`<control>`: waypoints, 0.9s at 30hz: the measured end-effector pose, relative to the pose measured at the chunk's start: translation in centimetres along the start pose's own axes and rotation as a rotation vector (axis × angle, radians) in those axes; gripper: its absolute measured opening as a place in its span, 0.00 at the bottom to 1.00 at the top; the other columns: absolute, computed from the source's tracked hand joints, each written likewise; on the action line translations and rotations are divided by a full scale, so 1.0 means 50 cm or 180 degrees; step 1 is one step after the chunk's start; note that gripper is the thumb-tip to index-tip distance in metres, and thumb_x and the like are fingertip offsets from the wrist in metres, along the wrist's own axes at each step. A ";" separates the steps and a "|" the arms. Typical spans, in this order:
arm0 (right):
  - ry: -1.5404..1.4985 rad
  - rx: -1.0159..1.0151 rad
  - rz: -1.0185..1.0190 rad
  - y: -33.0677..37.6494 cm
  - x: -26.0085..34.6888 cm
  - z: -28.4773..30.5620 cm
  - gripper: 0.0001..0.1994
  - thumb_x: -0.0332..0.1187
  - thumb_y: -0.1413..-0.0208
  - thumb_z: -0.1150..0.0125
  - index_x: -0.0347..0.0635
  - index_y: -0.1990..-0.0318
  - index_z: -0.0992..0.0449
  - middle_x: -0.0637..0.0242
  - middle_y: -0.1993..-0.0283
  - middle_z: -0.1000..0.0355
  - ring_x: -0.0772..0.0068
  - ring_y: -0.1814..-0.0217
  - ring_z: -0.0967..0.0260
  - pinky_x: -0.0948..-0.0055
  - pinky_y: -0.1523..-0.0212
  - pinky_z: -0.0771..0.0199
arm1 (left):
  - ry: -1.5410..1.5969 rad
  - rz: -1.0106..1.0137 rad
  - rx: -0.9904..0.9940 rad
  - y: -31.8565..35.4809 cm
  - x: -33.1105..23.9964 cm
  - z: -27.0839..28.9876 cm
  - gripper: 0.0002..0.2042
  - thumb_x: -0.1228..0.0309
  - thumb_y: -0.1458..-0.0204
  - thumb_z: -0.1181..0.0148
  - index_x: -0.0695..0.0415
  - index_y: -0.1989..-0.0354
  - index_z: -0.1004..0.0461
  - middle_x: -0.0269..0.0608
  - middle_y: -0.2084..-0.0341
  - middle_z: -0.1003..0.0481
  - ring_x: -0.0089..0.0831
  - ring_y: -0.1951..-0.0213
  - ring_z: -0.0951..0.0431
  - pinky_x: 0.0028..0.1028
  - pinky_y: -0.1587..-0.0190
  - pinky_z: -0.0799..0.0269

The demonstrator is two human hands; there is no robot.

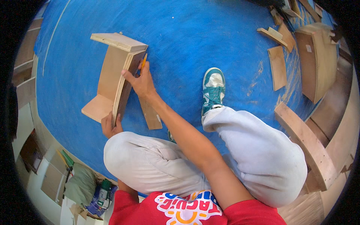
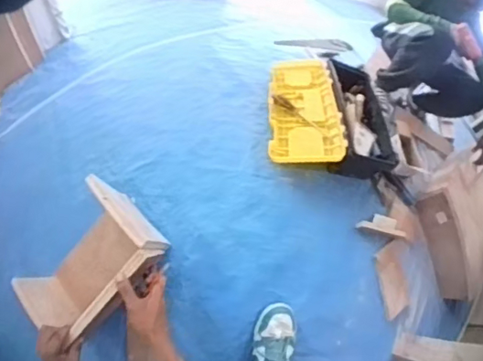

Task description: The person assembles a small wooden structure by joining plywood pieces with screws. They use a cordless drill to drive screws, a pencil and ruler to mark measurements, and handle multiple wooden parts on a blue tarp-covered floor.

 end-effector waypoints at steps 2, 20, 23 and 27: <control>-0.0032 0.0056 0.0025 0.004 0.011 -0.013 0.38 0.56 0.47 0.24 0.37 0.49 0.42 0.56 0.51 0.38 0.63 0.50 0.38 0.62 0.51 0.30 | -0.0075 0.0011 -0.0064 0.006 0.002 0.002 0.15 0.79 0.50 0.27 0.64 0.52 0.18 0.49 0.65 0.19 0.44 0.63 0.21 0.37 0.59 0.25; 0.0118 -0.0052 -0.0185 -0.019 -0.002 -0.013 0.36 0.49 0.46 0.23 0.35 0.49 0.44 0.44 0.40 0.40 0.51 0.36 0.38 0.55 0.40 0.30 | 0.0019 0.0929 0.0447 -0.009 0.036 -0.025 0.19 0.75 0.45 0.29 0.61 0.44 0.20 0.55 0.57 0.18 0.48 0.54 0.18 0.38 0.51 0.24; 0.0083 0.0007 -0.0242 -0.015 0.011 -0.017 0.32 0.43 0.42 0.25 0.35 0.49 0.45 0.38 0.32 0.40 0.50 0.29 0.38 0.57 0.34 0.30 | -0.1008 0.0115 0.0525 -0.020 0.003 -0.013 0.24 0.72 0.44 0.29 0.54 0.38 0.23 0.55 0.47 0.21 0.53 0.40 0.25 0.44 0.43 0.27; 0.0108 -0.0059 -0.0254 -0.015 0.012 -0.014 0.30 0.41 0.41 0.26 0.38 0.51 0.45 0.39 0.32 0.38 0.59 0.34 0.35 0.62 0.35 0.30 | -0.1492 0.0119 0.0020 0.026 0.016 0.025 0.30 0.68 0.47 0.25 0.52 0.34 0.27 0.54 0.38 0.27 0.54 0.29 0.37 0.51 0.36 0.33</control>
Point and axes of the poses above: each hand's wrist, its own y-axis away from the middle knuckle, its own z-axis out of the back of the hand, x = y × z, the point moved 9 cm from there along -y, towards the middle knuckle
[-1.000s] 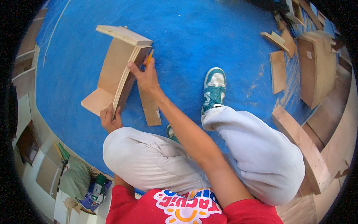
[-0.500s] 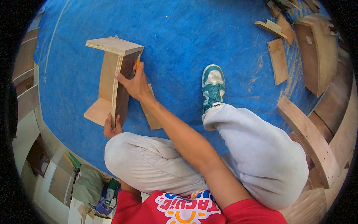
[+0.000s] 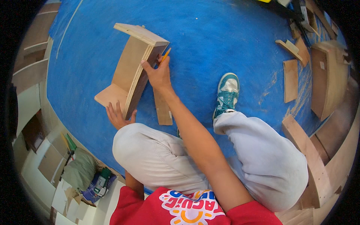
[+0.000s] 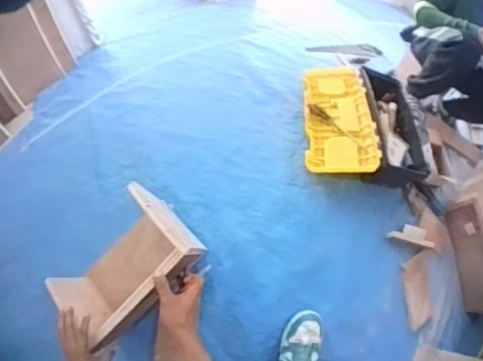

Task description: The person assembles a small wooden structure by joining plywood pieces with screws. They use a cordless drill to drive screws, a pencil and ruler to mark measurements, and handle multiple wooden parts on a blue tarp-covered floor.

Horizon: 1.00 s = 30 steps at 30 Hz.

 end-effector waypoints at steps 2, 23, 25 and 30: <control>0.0020 -0.0054 -0.0022 -0.006 -0.009 0.003 0.29 0.41 0.42 0.25 0.40 0.52 0.45 0.42 0.35 0.36 0.64 0.37 0.33 0.65 0.42 0.27 | 0.0767 0.0733 -0.0385 0.049 0.052 0.010 0.32 0.70 0.49 0.23 0.55 0.34 0.27 0.53 0.40 0.25 0.51 0.32 0.32 0.48 0.37 0.30; 0.3794 -0.0045 0.0474 -0.031 0.266 -0.007 0.50 0.53 0.62 0.13 0.26 0.43 0.39 0.41 0.43 0.28 0.49 0.41 0.26 0.55 0.45 0.22 | 0.1944 0.2015 -0.0651 0.106 0.127 -0.017 0.37 0.62 0.61 0.17 0.52 0.37 0.23 0.46 0.63 0.15 0.41 0.65 0.13 0.35 0.62 0.21; 0.5084 -0.0022 0.0667 -0.012 0.333 -0.069 0.50 0.52 0.63 0.12 0.27 0.42 0.37 0.43 0.44 0.27 0.47 0.41 0.24 0.54 0.48 0.21 | 0.2182 0.2327 -0.0458 0.117 0.130 -0.041 0.35 0.62 0.60 0.18 0.55 0.40 0.21 0.47 0.64 0.15 0.46 0.66 0.15 0.39 0.65 0.22; 0.6132 0.2548 0.2454 0.108 0.320 -0.359 0.23 0.36 0.47 0.28 0.30 0.49 0.28 0.44 0.52 0.21 0.40 0.49 0.22 0.47 0.52 0.21 | 0.1943 0.2144 -0.0666 0.114 0.129 -0.032 0.35 0.63 0.61 0.18 0.58 0.40 0.21 0.48 0.66 0.16 0.46 0.68 0.16 0.37 0.66 0.23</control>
Point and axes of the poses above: each hand's wrist, its own y-axis away from the middle knuckle, its own z-axis out of the back of the hand, x = y × z, the point moved 9 cm from there along -y, towards the middle knuckle
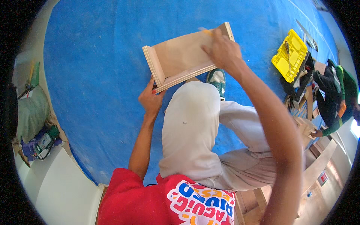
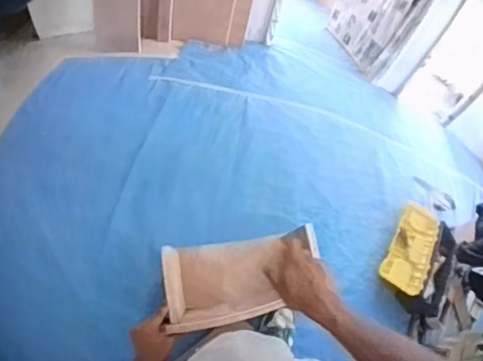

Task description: The person assembles a small wooden structure by joining plywood pieces with screws. They use a cordless drill to drive screws, a pencil and ruler to mark measurements, and handle multiple wooden parts on a blue tarp-covered floor.

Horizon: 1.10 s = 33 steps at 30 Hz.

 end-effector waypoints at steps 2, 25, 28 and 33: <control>0.0313 0.1171 0.1042 -0.031 0.099 -0.066 0.12 0.28 0.44 0.36 0.31 0.55 0.23 0.44 0.53 0.20 0.40 0.50 0.22 0.47 0.53 0.21 | 0.0037 0.0000 0.0001 -0.002 0.004 -0.003 0.35 0.64 0.62 0.18 0.58 0.40 0.21 0.48 0.66 0.16 0.45 0.68 0.16 0.36 0.67 0.23; -0.0457 0.1676 0.1487 -0.150 0.315 -0.387 0.11 0.30 0.45 0.34 0.38 0.57 0.12 0.52 0.51 0.17 0.52 0.46 0.18 0.57 0.48 0.18 | -0.0208 0.0113 0.0255 0.010 0.010 -0.011 0.32 0.76 0.59 0.20 0.59 0.40 0.22 0.48 0.56 0.17 0.41 0.58 0.16 0.34 0.52 0.21; -0.0599 0.1716 0.1450 -0.154 0.323 -0.388 0.11 0.31 0.45 0.35 0.39 0.56 0.12 0.52 0.50 0.17 0.52 0.47 0.18 0.57 0.49 0.18 | -0.0202 0.0075 0.0254 0.010 0.012 -0.011 0.32 0.75 0.58 0.20 0.59 0.40 0.22 0.48 0.56 0.17 0.41 0.58 0.16 0.35 0.52 0.21; -0.1037 0.1710 0.1130 -0.167 0.333 -0.392 0.11 0.31 0.46 0.33 0.41 0.58 0.12 0.51 0.54 0.16 0.51 0.50 0.17 0.55 0.51 0.17 | -0.0211 0.0109 0.0209 0.013 0.012 -0.013 0.32 0.76 0.59 0.21 0.58 0.40 0.22 0.47 0.60 0.18 0.42 0.61 0.18 0.36 0.55 0.23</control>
Point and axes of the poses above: each hand's wrist, its own y-axis away from the middle knuckle, its own z-axis out of the back of the hand, x = y × z, the point moved 9 cm from there along -y, towards the middle knuckle
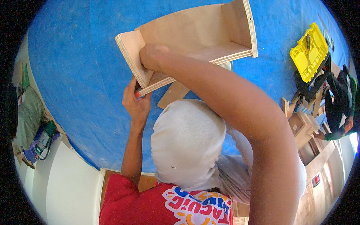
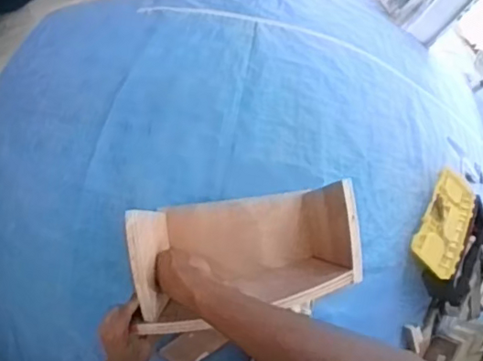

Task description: The person assembles a small wooden structure by joining plywood pieces with screws. They use a cordless drill to drive screws, a pencil and ruler to mark measurements, and handle multiple wooden parts on a blue tarp-covered floor.

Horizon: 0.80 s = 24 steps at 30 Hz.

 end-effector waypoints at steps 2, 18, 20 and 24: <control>0.0256 0.0041 -0.0059 -0.015 0.004 0.004 0.10 0.31 0.48 0.33 0.43 0.59 0.11 0.51 0.56 0.16 0.51 0.52 0.17 0.54 0.52 0.18 | 0.0015 0.0073 0.0039 0.001 0.003 -0.001 0.31 0.75 0.57 0.21 0.58 0.41 0.22 0.48 0.57 0.17 0.41 0.59 0.16 0.35 0.53 0.21; -0.0848 -0.0163 -0.0441 -0.074 -0.116 -0.018 0.13 0.36 0.42 0.31 0.32 0.64 0.14 0.53 0.68 0.17 0.56 0.64 0.17 0.59 0.59 0.19 | 0.0100 -0.0046 -0.0118 0.002 0.000 0.000 0.30 0.76 0.58 0.20 0.58 0.42 0.21 0.46 0.60 0.18 0.38 0.61 0.17 0.34 0.56 0.21; -0.0569 -0.0160 -0.0292 -0.078 -0.103 -0.017 0.12 0.35 0.44 0.29 0.30 0.64 0.15 0.52 0.67 0.17 0.54 0.63 0.17 0.60 0.57 0.18 | 0.0111 -0.0044 -0.0111 0.001 -0.001 0.001 0.30 0.76 0.58 0.20 0.58 0.42 0.21 0.46 0.61 0.18 0.38 0.62 0.17 0.34 0.56 0.21; 0.0437 -0.0404 -0.0149 -0.080 -0.073 -0.007 0.11 0.32 0.48 0.25 0.32 0.64 0.15 0.51 0.65 0.17 0.54 0.61 0.17 0.60 0.56 0.19 | 0.0139 0.0034 -0.0075 0.001 0.002 0.000 0.31 0.76 0.58 0.20 0.57 0.42 0.21 0.46 0.61 0.18 0.37 0.62 0.17 0.34 0.57 0.21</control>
Point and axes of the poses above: each hand's wrist, its own y-axis away from the middle knuckle, its own z-axis out of the back of the hand, x = y × z, the point moved 9 cm from there along -y, towards the middle knuckle
